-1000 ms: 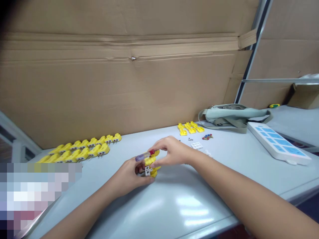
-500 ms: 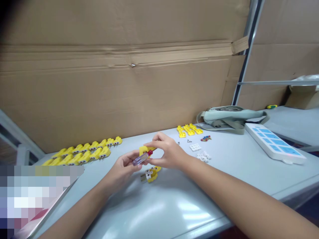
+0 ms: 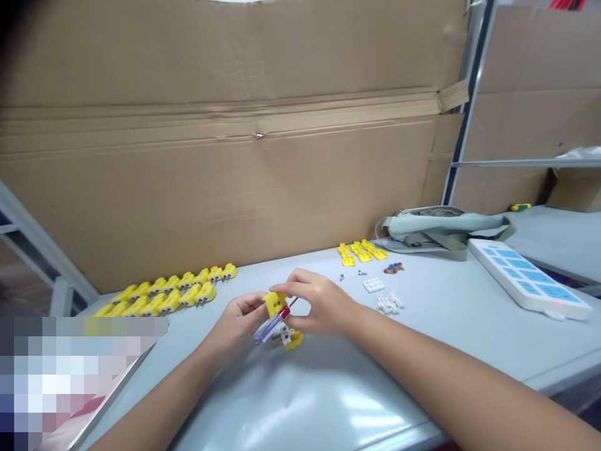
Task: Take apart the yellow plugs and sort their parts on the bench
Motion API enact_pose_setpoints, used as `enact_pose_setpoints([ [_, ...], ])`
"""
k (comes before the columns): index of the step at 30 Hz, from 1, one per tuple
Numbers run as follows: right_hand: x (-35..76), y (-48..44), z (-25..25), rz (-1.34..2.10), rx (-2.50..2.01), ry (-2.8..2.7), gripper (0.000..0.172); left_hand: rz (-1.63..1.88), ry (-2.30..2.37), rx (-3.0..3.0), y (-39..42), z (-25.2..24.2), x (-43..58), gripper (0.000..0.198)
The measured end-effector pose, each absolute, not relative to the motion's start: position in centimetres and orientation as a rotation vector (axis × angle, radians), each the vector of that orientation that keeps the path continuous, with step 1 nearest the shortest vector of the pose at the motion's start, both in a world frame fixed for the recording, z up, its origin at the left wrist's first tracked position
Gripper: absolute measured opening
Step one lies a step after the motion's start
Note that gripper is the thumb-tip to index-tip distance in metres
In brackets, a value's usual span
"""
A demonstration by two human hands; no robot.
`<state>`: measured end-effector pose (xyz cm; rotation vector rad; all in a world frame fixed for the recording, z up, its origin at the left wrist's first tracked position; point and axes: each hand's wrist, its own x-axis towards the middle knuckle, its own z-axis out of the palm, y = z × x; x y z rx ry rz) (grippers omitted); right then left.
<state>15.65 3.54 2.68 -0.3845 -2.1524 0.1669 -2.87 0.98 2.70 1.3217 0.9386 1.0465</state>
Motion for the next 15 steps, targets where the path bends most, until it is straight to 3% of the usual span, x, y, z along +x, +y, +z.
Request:
enact_pose_setpoints([
  [15,15.24,2.92,3.13,0.171,-0.558,-2.233,0.039,1.069,1.013,1.447,0.67,3.18,-2.66,0.029],
])
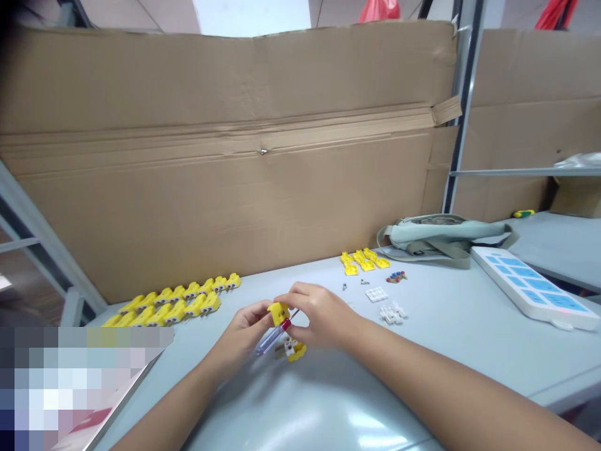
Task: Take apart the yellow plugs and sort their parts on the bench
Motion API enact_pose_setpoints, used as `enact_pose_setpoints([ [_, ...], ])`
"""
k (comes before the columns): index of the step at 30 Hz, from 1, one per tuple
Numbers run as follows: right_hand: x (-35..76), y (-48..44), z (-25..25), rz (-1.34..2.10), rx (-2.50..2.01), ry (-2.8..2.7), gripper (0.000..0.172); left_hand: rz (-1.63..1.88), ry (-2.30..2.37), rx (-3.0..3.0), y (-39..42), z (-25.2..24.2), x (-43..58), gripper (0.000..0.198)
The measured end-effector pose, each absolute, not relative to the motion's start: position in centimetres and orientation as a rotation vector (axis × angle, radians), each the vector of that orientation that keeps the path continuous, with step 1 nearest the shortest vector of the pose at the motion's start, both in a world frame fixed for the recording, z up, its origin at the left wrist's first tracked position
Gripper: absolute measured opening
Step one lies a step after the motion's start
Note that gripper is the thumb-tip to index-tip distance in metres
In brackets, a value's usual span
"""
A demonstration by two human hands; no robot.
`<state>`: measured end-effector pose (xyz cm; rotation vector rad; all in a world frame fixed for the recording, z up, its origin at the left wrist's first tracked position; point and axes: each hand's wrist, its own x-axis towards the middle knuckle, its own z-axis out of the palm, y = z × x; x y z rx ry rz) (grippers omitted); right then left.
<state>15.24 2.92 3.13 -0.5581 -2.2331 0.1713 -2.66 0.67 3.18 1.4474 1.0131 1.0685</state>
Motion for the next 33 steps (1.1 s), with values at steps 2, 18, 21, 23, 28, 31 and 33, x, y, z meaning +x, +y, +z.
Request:
enact_pose_setpoints([
  [2,15.2,2.9,3.2,0.176,-0.610,-2.243,0.038,1.090,1.022,1.446,0.8,3.0,-2.7,0.028],
  [18,15.1,3.3,2.5,0.154,-0.622,-2.246,0.041,1.140,1.021,1.138,1.1,3.0,-2.5,0.024],
  [21,15.2,3.6,2.5,0.105,-0.589,-2.210,0.033,1.144,1.044,1.166,1.1,3.1,-2.6,0.025],
  [23,15.2,3.8,2.5,0.047,-0.562,-2.191,0.024,1.140,1.077,1.231,1.0,3.2,-2.5,0.024],
  [28,14.8,3.9,2.5,-0.063,-0.574,-2.216,0.014,1.132,1.057,1.229,1.0,2.9,-2.3,0.020],
  [31,15.9,4.4,3.7,-0.062,-0.708,-2.217,0.013,1.132,1.069,1.160,1.3,2.7,-2.4,0.017],
  [33,17.7,5.4,5.0,-0.041,-0.936,-2.173,0.013,1.155,1.092,1.095,1.5,2.6,-2.6,0.018],
])
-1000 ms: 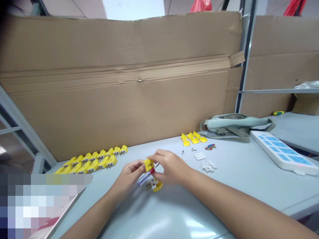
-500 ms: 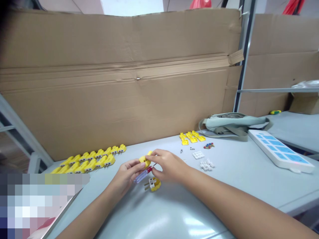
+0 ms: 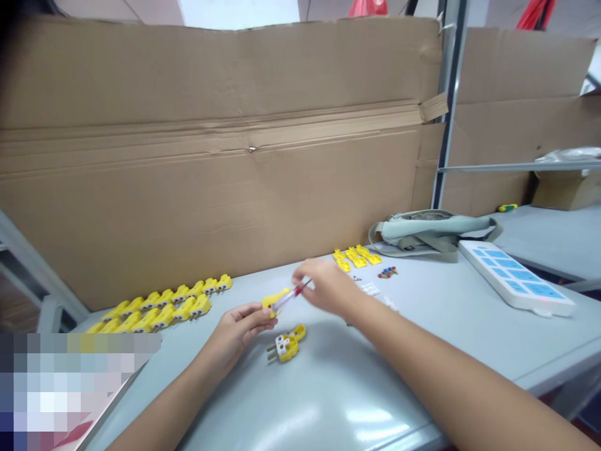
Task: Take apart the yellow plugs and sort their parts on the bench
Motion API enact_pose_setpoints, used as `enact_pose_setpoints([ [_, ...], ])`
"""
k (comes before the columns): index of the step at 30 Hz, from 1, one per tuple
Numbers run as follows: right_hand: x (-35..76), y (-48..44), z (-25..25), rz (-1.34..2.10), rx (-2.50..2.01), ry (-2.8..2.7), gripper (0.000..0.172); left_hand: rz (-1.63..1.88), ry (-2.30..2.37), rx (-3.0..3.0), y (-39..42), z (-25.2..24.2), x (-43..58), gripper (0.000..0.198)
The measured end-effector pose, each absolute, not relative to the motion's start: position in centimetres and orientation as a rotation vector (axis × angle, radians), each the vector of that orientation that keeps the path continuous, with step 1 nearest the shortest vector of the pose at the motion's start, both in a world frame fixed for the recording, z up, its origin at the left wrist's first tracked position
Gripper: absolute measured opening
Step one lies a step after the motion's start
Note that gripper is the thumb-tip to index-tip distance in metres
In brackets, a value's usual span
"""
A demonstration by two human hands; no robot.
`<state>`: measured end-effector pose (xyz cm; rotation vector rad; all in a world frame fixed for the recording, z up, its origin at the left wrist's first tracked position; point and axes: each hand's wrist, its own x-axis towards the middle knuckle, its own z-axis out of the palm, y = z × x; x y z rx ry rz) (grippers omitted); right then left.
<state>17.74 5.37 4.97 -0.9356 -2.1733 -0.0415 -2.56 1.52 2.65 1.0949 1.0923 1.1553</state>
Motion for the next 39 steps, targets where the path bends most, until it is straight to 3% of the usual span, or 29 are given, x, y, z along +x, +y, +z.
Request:
enact_pose_setpoints([
  [4,22.9,8.2,6.7,0.123,-1.789,-2.099,0.014,1.224,1.127,1.012,2.0,2.6,-3.1,0.018],
  [10,26.6,10.8,5.1,0.236,-2.064,-2.077,0.011,1.273,1.147,0.982,2.1,2.6,-3.2,0.019],
  [15,26.5,11.6,3.8,0.184,-2.037,-2.150,0.009,1.269,1.157,1.007,1.9,2.8,-3.0,0.022],
  [22,25.7,10.5,5.1,0.118,-1.866,-2.159,0.021,1.309,1.320,1.400,1.9,2.5,-3.3,0.020],
  [28,19.5,6.1,5.3,0.262,-0.825,-2.270,0.023,1.403,1.253,2.095,0.9,3.3,-3.0,0.007],
  [30,17.3,4.4,4.7,0.229,-0.662,-2.335,0.022,1.377,1.213,2.181,0.6,3.4,-2.9,0.008],
  [34,15.2,2.3,4.0,0.009,-0.772,-2.463,0.010,1.257,1.141,2.328,0.3,3.1,-2.9,0.012],
  [39,16.5,4.8,5.6,-0.028,-1.179,-2.497,0.015,1.308,1.185,2.334,0.5,3.1,-3.0,0.019],
])
